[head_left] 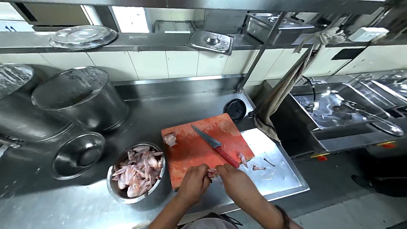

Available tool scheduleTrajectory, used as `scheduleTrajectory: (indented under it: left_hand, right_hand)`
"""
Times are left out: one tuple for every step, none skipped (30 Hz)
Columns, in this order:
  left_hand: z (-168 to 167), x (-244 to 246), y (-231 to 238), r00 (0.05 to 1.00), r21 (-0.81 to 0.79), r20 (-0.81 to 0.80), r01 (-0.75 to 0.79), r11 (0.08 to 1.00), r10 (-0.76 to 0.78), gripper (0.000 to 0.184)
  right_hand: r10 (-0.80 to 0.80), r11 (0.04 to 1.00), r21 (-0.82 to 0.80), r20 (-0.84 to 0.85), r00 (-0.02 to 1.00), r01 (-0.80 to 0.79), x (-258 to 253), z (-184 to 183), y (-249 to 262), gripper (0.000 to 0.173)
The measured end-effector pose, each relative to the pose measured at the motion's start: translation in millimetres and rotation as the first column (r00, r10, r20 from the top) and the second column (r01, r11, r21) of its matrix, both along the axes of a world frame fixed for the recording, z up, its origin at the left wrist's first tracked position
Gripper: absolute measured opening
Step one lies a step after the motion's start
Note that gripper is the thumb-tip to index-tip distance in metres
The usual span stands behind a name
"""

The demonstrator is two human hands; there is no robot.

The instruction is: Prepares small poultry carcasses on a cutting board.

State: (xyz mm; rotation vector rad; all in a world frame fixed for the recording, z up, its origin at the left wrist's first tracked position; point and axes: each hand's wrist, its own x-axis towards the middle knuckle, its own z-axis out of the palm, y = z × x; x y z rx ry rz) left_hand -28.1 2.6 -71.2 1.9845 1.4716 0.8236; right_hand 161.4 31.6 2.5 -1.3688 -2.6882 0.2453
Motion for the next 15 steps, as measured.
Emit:
scheduleTrajectory:
  left_hand:
    - [5.8, -2.0, -1.1, 0.999, 0.042, 0.003, 0.053, 0.998, -0.053, 0.023]
    - [14.4, -4.4, -2.4, 0.993, 0.084, 0.013, 0.112, 0.99, -0.114, 0.022]
    - [25.0, -6.4, -4.3, 0.985, 0.13, 0.025, 0.168, 0.977, -0.173, 0.022]
    - [36.4, -7.6, -6.6, 0.973, 0.174, 0.045, 0.216, 0.961, -0.227, 0.022]
    - [48.1, -8.4, -9.0, 0.96, 0.209, 0.07, 0.252, 0.945, -0.271, 0.022]
    - [58.8, -8.8, -11.2, 0.95, 0.221, 0.1, 0.269, 0.937, -0.296, 0.023]
    - [67.2, -9.3, -12.3, 0.946, 0.207, 0.136, 0.264, 0.942, -0.295, 0.024]
    - [72.7, -10.8, -10.4, 0.948, 0.17, 0.174, 0.239, 0.956, -0.268, 0.025]
    - [75.5, -13.3, -4.8, 0.951, 0.108, 0.215, 0.203, 0.973, -0.222, 0.026]
    - [75.9, -17.3, 2.1, 0.942, 0.019, 0.282, 0.183, 0.983, -0.181, 0.028]
    - [74.4, -21.4, 7.9, 0.912, -0.072, 0.383, 0.188, 0.98, -0.147, 0.031]
    - [72.6, -24.3, 11.7, 0.853, -0.143, 0.507, 0.224, 0.964, -0.123, 0.035]
    - [71.6, -24.5, 13.3, 0.791, -0.186, 0.604, 0.263, 0.947, -0.102, 0.041]
    - [70.7, -22.4, 13.3, 0.756, -0.202, 0.648, 0.288, 0.936, -0.093, 0.047]
    - [67.7, -17.8, 12.5, 0.759, -0.199, 0.644, 0.281, 0.939, -0.091, 0.051]
  right_hand:
    - [0.056, 0.997, -0.053, 0.045, 0.997, -0.053, 3.2, 12.9, 4.4, 0.013]
    - [0.126, 0.983, -0.139, 0.064, 0.99, -0.116, 6.8, 28.1, 10.6, 0.012]
    - [0.195, 0.955, -0.236, 0.046, 0.98, -0.179, 11.1, 44.0, 18.3, 0.013]
    - [0.252, 0.909, -0.341, -0.01, 0.968, -0.24, 15.9, 60.1, 27.0, 0.016]
    - [0.286, 0.846, -0.447, -0.082, 0.955, -0.291, 20.9, 74.2, 35.8, 0.021]
    - [0.291, 0.781, -0.529, -0.164, 0.943, -0.333, 25.9, 83.1, 43.8, 0.025]
    - [0.263, 0.731, -0.58, -0.245, 0.933, -0.359, 29.9, 86.4, 49.0, 0.028]
    - [0.201, 0.729, -0.587, -0.311, 0.929, -0.354, 31.2, 85.1, 50.0, 0.028]
    - [0.13, 0.784, -0.538, -0.346, 0.929, -0.31, 29.1, 80.9, 47.6, 0.027]
    - [0.07, 0.863, -0.447, -0.359, 0.931, -0.237, 23.9, 74.6, 42.8, 0.025]
    - [0.04, 0.93, -0.328, -0.359, 0.932, -0.166, 17.1, 67.0, 36.3, 0.022]
    - [0.04, 0.973, -0.198, -0.349, 0.936, -0.115, 10.6, 59.1, 29.8, 0.02]
    - [0.067, 0.994, -0.056, -0.328, 0.942, -0.09, 5.2, 51.2, 24.4, 0.018]
    - [0.099, 0.995, 0.055, -0.313, 0.945, -0.086, 1.3, 44.5, 20.1, 0.017]
    - [0.128, 0.987, 0.133, -0.308, 0.943, -0.091, -0.9, 38.9, 16.8, 0.016]
